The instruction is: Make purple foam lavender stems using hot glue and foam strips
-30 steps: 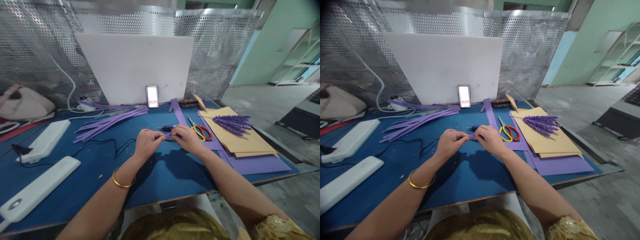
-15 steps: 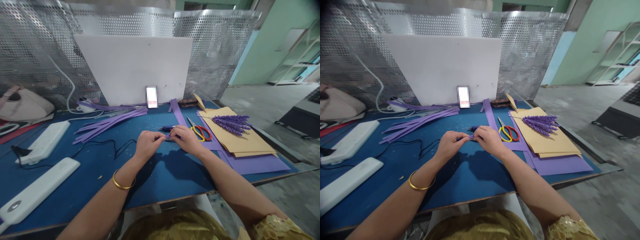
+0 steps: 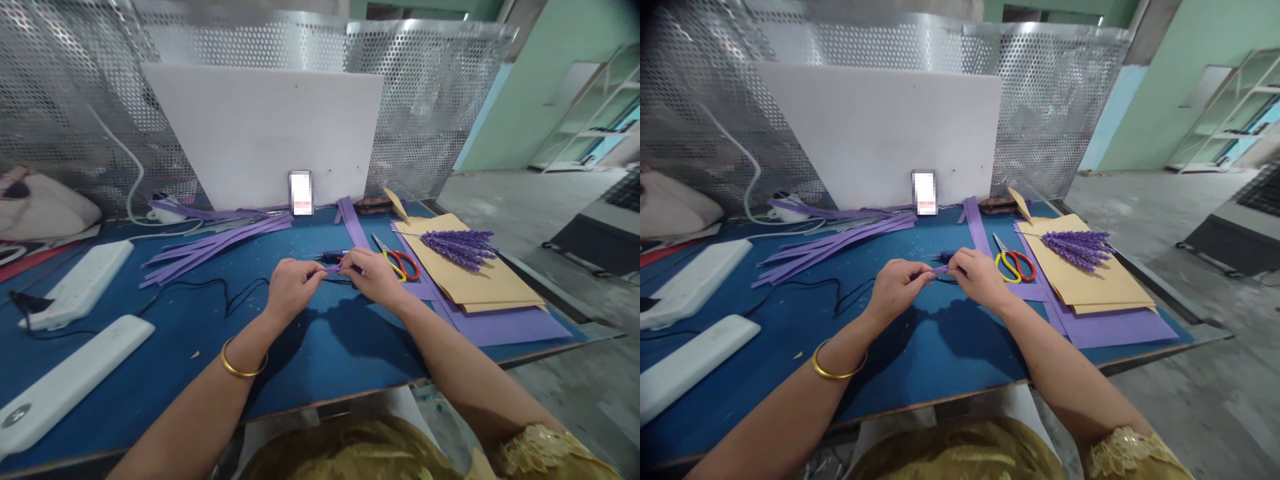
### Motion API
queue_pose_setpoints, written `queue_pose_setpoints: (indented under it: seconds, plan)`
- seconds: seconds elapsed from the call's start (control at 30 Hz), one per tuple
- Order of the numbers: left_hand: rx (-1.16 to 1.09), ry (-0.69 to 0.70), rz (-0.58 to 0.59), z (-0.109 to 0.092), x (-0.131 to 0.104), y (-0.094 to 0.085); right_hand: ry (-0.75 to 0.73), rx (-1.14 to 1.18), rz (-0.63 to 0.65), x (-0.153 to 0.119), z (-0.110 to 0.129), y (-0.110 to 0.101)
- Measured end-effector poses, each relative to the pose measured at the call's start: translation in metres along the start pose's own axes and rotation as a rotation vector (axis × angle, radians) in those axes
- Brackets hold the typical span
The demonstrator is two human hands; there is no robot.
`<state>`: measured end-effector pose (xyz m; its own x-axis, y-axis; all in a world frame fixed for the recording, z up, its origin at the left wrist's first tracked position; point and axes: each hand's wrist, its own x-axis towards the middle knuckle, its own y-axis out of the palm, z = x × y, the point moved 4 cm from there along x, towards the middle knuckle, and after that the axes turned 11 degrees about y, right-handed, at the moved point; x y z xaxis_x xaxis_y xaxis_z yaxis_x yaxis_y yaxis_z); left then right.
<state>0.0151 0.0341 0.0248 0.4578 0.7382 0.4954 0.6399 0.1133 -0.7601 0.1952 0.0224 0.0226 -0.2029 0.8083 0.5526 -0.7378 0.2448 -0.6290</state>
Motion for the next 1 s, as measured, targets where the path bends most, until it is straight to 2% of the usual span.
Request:
queue_pose_setpoints:
  seconds: [0.17,0.33,0.43,0.57,0.7,0.9,1.0]
  plan:
    - [-0.053,-0.088,0.026,0.003,-0.001,0.002,0.049,-0.015,-0.028,0.001,-0.002,-0.004]
    - [-0.034,-0.045,-0.001,0.002,0.000,0.000,0.100,-0.015,-0.051,0.001,-0.003,-0.007]
    - [-0.089,-0.154,0.008,0.007,-0.001,0.000,0.109,-0.030,-0.059,0.002,-0.005,-0.009]
    - [-0.114,-0.214,-0.056,0.015,-0.001,-0.003,0.149,-0.059,-0.134,0.003,-0.008,-0.013]
    - [-0.203,-0.254,-0.108,0.021,0.000,-0.003,0.178,-0.064,-0.146,0.003,-0.008,-0.013]
    - [-0.381,-0.392,-0.344,0.031,-0.002,-0.011,0.194,-0.054,-0.209,0.003,-0.012,-0.016]
    - [-0.519,-0.502,-0.622,0.044,-0.002,-0.020,0.193,-0.089,-0.275,0.004,-0.016,-0.021]
